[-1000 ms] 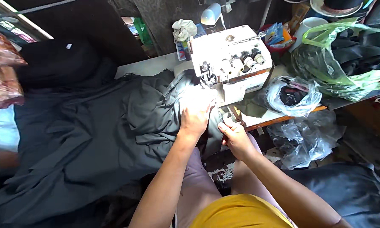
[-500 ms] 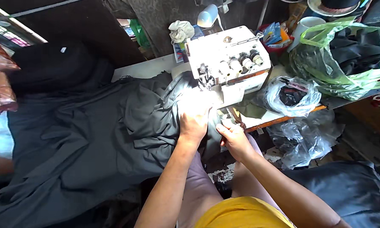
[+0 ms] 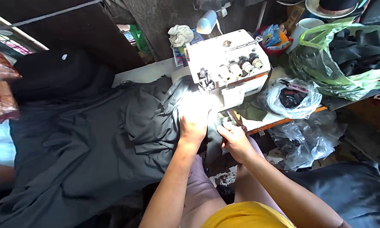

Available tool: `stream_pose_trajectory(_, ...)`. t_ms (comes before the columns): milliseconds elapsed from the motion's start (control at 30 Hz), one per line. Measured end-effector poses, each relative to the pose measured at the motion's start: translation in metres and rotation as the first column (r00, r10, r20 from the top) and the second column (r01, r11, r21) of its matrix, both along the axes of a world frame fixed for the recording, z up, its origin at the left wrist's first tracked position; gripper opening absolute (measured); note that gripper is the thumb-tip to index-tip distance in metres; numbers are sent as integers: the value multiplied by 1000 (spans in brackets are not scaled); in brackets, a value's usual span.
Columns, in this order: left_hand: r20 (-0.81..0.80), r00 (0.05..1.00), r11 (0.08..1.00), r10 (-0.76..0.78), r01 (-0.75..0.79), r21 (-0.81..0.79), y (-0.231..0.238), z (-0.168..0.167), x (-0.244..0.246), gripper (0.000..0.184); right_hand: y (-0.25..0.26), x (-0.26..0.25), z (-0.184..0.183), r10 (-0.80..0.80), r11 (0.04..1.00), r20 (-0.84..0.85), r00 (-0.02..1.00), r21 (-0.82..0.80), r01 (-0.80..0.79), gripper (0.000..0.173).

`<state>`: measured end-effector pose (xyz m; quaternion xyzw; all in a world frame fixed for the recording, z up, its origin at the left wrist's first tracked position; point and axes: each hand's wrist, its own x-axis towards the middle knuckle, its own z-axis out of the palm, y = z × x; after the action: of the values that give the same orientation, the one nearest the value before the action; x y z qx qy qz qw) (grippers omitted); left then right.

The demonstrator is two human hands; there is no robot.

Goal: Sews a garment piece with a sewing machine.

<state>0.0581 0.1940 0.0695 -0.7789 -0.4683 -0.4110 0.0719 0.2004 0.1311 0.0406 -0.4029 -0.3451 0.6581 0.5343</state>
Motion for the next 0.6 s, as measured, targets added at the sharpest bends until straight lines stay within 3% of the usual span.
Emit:
stream_pose_trajectory(267,23,1000,1000,-4,4,-6,-4,-4,-3,15,-1,3,0,10,999,19,1000,32,-10,15)
stream_pose_trajectory(600,84,970,960,-227,238,-147,-5,2,-38,21,-3,5,-4,14,999,26,1000,40,-15,15)
